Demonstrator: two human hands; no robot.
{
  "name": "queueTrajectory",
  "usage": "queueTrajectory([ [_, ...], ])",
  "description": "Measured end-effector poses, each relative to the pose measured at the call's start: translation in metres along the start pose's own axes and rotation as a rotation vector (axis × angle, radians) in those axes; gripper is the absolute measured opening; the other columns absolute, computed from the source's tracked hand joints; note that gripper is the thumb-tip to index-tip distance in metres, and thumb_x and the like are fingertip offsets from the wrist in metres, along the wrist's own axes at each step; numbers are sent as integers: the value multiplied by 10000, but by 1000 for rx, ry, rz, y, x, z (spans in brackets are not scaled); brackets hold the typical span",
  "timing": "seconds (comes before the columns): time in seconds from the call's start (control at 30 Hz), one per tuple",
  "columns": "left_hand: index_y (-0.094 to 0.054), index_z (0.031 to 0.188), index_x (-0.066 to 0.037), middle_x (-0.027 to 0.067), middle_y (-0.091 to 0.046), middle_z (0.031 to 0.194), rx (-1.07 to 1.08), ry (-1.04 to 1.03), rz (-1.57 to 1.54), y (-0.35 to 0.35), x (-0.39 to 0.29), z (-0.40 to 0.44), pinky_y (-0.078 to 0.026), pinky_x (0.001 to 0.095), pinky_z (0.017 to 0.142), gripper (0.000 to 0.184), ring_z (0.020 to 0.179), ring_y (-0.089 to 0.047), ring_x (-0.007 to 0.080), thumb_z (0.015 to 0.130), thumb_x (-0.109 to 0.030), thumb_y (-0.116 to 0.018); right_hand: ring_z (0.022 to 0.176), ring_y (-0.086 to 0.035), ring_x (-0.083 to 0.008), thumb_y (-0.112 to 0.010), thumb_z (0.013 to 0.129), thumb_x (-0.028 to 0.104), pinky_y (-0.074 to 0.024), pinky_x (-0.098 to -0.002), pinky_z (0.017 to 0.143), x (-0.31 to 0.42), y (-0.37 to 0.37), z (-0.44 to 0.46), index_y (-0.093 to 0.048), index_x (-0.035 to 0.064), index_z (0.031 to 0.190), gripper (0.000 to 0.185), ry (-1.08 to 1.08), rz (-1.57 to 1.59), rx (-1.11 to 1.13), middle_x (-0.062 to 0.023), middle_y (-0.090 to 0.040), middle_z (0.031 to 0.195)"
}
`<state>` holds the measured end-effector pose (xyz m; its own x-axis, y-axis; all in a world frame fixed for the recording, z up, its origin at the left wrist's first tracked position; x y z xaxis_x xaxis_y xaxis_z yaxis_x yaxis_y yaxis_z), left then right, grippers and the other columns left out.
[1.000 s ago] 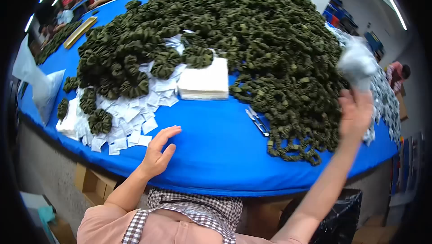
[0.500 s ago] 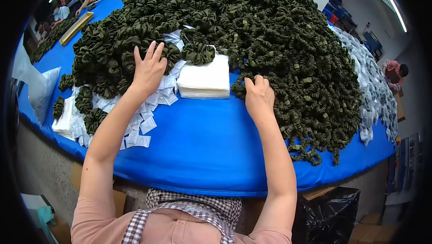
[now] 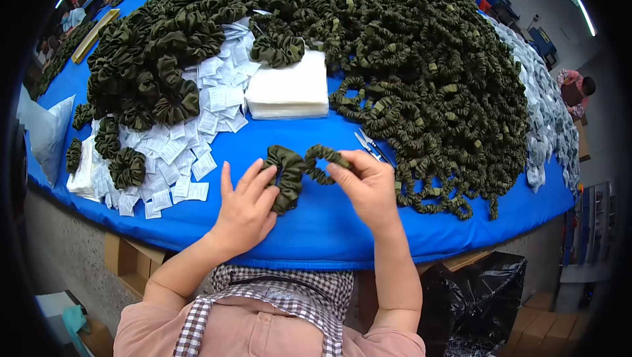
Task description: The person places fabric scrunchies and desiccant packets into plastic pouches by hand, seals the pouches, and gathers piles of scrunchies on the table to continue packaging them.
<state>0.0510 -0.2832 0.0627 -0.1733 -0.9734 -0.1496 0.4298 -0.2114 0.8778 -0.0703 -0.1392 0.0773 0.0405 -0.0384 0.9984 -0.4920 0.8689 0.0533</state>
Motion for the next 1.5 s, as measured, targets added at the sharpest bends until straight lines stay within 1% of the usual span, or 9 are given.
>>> queueTrajectory([
  [0.13, -623, 912, -39, 143, -573, 1167, -115, 157, -253, 36, 4, 2, -329, 554, 1038, 153, 1165, -531, 297, 785, -114, -664, 635, -469, -60, -670, 845, 14, -365, -176, 563, -13, -25, -21, -692, -27, 954, 119, -23, 57, 82, -14, -614, 804],
  [0.3, -612, 954, -23, 132, -595, 1060, 82, 293, -805, 27, 8, -5, -458, 383, 902, 184, 961, -581, 259, 780, -56, -664, 676, -510, -97, -671, 852, 27, -411, -212, 622, -11, -63, -53, -656, -15, 890, 58, 74, 0, 171, -35, -610, 800],
  [0.47, -592, 957, -7, 110, -600, 939, 21, 192, -841, 31, -9, -43, -480, 290, 751, 155, 812, -561, 216, 806, 13, -618, 679, -519, -135, -612, 928, 114, -440, -258, 652, -42, -79, -83, -579, 17, 818, 150, -75, 597, 181, -50, -568, 736],
  [0.6, -584, 952, -4, 104, -609, 889, 81, 701, -1684, 5, -9, -72, -471, 295, 773, 112, 811, -577, 226, 846, 1, -550, 611, -479, -148, -502, 1001, 254, -444, -283, 639, -45, -85, -93, -512, 65, 776, 295, -138, 862, 290, -36, -481, 630],
  [0.77, -562, 975, -3, 111, -601, 883, -78, 664, -2402, -2, -1, -73, -457, 310, 822, 107, 853, -570, 204, 932, -66, -488, 576, -452, -150, -442, 1023, 287, -433, -286, 611, -62, -65, -90, -493, 71, 766, 340, -194, 969, 189, -30, -444, 605],
  [0.93, -550, 973, -1, 130, -603, 892, 152, 746, -2077, -5, 2, -75, -445, 308, 850, 131, 872, -574, 201, 949, -88, -456, 557, -434, -121, -437, 1025, 267, -423, -264, 602, -59, -78, -89, -510, 55, 804, 315, -177, 680, 285, -34, -455, 607],
  [1.27, -564, 958, 0, 103, -605, 833, 133, 777, -1720, -8, 4, -57, -451, 291, 813, 124, 802, -585, 191, 938, -85, -477, 576, -455, -100, -473, 989, 141, -407, -220, 566, -36, -83, -69, -548, 15, 858, 196, -119, 243, 228, -52, -501, 621],
  [1.43, -572, 967, -10, 107, -620, 912, 85, 659, -2066, -2, 5, -78, -450, 236, 740, 107, 808, -561, 140, 946, -86, -500, 596, -490, -87, -520, 963, 90, -419, -201, 565, -55, -79, -88, -568, 18, 888, 115, -205, 792, 283, -41, -581, 696],
  [1.5, -573, 965, -12, 101, -620, 904, 176, 626, -1929, 1, 1, -73, -449, 233, 728, 102, 799, -556, 132, 944, -81, -501, 595, -492, -86, -520, 958, 85, -419, -198, 563, -49, -82, -87, -571, 21, 884, 111, -216, 639, 359, -40, -587, 700],
])
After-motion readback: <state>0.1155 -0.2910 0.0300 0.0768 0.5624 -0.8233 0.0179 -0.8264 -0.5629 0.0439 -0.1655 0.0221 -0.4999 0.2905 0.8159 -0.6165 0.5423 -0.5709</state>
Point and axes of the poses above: each hand's wrist, its own z-axis towards the middle knuckle, its own y-axis out of the back of the hand, x = y × z, the point moved 7 cm from there along z, towards the middle knuckle
